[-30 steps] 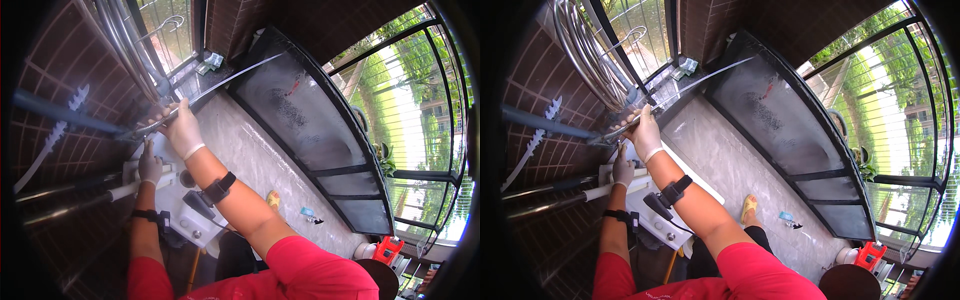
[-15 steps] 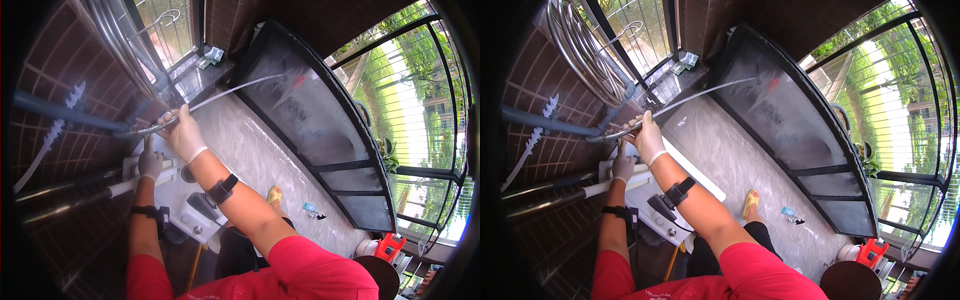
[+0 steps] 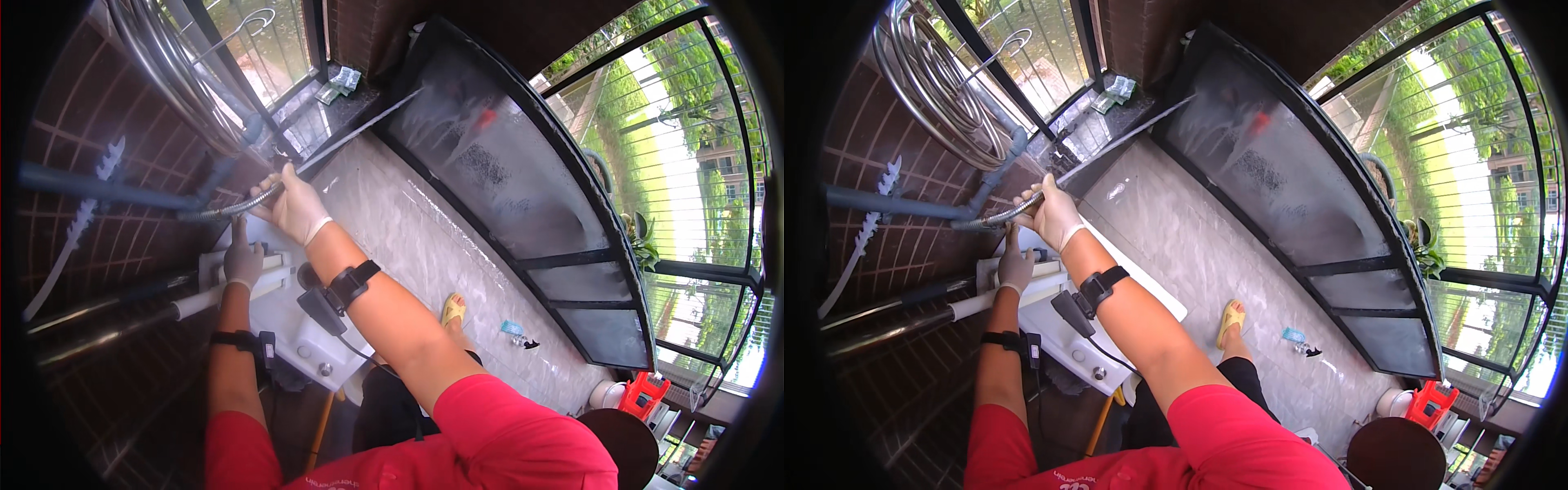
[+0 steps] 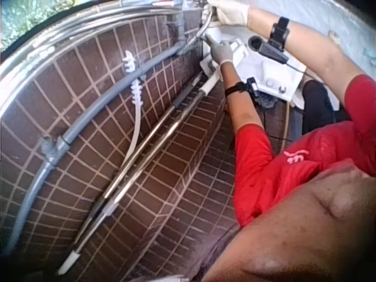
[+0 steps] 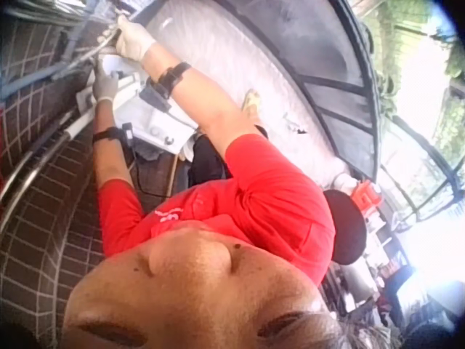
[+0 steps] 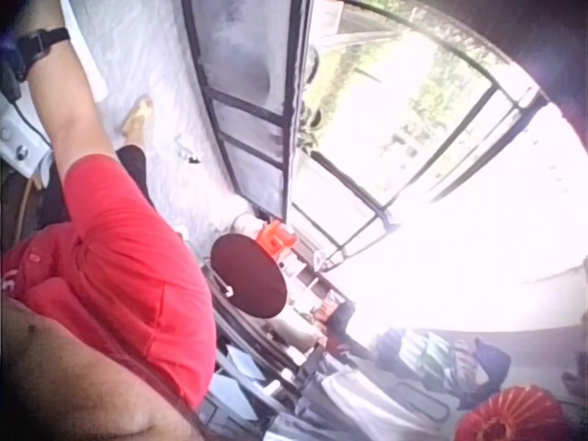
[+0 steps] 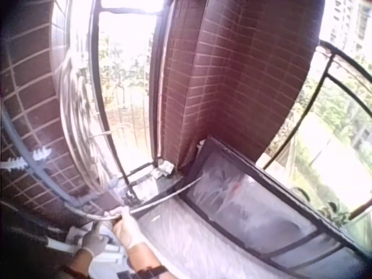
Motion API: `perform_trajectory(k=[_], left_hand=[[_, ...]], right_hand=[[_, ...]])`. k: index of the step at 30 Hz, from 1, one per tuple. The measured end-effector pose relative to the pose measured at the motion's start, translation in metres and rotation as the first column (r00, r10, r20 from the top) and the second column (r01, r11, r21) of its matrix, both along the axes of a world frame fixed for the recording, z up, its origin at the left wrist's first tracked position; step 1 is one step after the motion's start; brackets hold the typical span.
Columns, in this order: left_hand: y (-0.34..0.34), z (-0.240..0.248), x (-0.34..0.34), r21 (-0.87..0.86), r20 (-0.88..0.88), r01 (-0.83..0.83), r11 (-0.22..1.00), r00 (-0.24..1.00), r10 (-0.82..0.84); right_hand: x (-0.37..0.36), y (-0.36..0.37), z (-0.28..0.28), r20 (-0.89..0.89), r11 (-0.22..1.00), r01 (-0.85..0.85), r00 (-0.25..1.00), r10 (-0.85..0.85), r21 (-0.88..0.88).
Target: The person scrubs a detached window screen with a brush and sprays it with a cleaning solution before rinsing it with a high-pressure water hose.
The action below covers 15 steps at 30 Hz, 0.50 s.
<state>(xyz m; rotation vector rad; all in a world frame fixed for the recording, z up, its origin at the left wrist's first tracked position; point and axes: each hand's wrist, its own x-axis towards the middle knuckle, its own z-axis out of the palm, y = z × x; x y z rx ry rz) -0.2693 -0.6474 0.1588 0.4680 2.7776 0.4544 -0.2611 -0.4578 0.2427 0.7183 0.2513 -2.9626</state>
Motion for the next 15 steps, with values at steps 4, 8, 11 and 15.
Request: perform_trajectory(k=[4, 8, 11, 15], left_hand=[[-0.005, -0.001, 0.000, -0.051, 0.018, -0.038, 0.998, 0.999, 0.039], [-0.004, 0.003, 0.000, -0.046, 0.078, -0.072, 0.996, 0.994, 0.075], [-0.002, 0.004, 0.000, -0.076, 0.101, -0.078, 0.994, 0.991, 0.085], [0.000, 0.005, 0.001, -0.046, 0.066, -0.033, 0.998, 0.997, 0.036]], right_hand=[[0.016, -0.017, -0.020, 0.021, 0.987, 0.026, 1.000, -0.023, -0.159], [0.022, -0.022, -0.014, 0.030, 0.989, 0.051, 0.998, -0.047, -0.140], [0.019, -0.021, -0.006, 0.037, 0.997, 0.045, 0.998, -0.042, -0.069], [0.000, -0.002, -0.006, -0.040, 1.000, -0.027, 0.999, 0.027, -0.003]])
